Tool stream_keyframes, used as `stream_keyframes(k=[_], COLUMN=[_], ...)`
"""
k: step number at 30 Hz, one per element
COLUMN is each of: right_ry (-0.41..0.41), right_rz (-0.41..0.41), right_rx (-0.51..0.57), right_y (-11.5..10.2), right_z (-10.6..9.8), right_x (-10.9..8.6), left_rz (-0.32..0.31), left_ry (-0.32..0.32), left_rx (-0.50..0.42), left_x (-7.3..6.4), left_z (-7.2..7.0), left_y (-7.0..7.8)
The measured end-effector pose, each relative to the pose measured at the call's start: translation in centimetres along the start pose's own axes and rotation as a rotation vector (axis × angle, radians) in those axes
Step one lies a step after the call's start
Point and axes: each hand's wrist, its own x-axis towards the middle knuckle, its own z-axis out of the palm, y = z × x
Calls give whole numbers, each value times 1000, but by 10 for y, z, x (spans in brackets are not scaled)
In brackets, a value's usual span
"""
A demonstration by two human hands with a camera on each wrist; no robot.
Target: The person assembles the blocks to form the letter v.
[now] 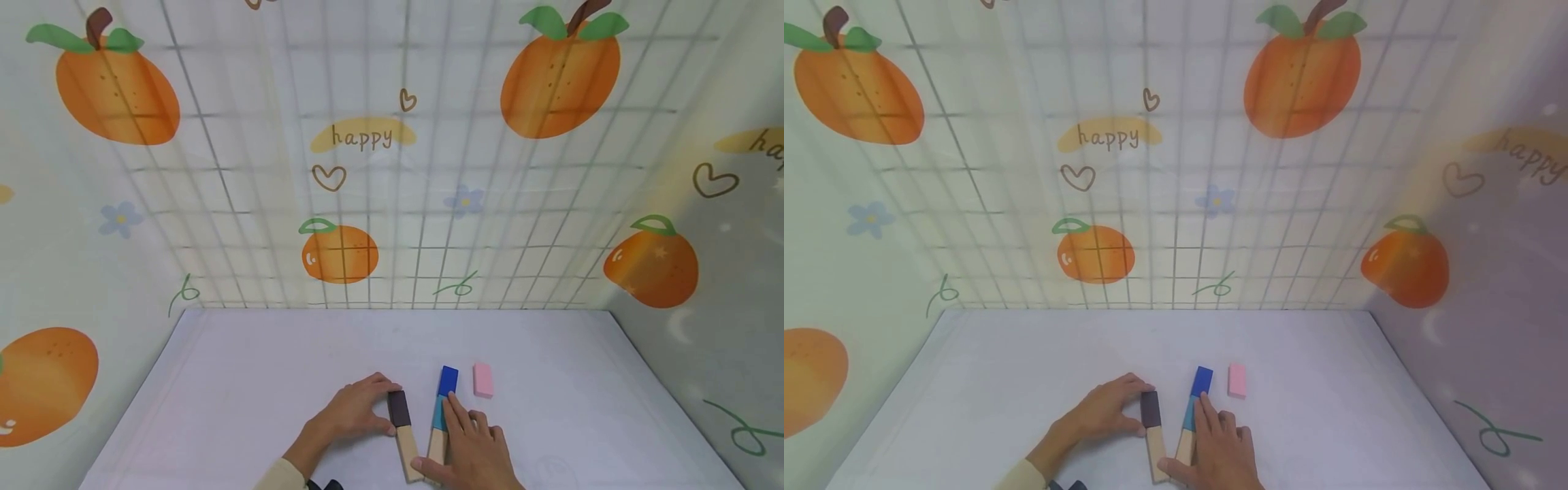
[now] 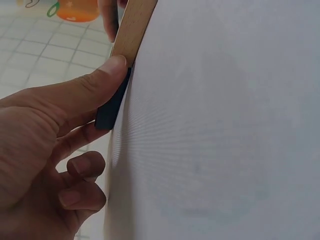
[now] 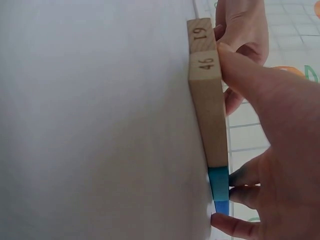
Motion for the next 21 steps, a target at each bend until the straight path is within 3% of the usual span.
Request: stream_keyframes(k=[21], right_ry=[-2], right_rz=[-3], right_rx=[-17], right_y=[0], right_z=[-1], right_x=[1], left_rz=[7], left_ry=[19], left_rx=[25], left_x=[1], left_z=[0], left_y=[2])
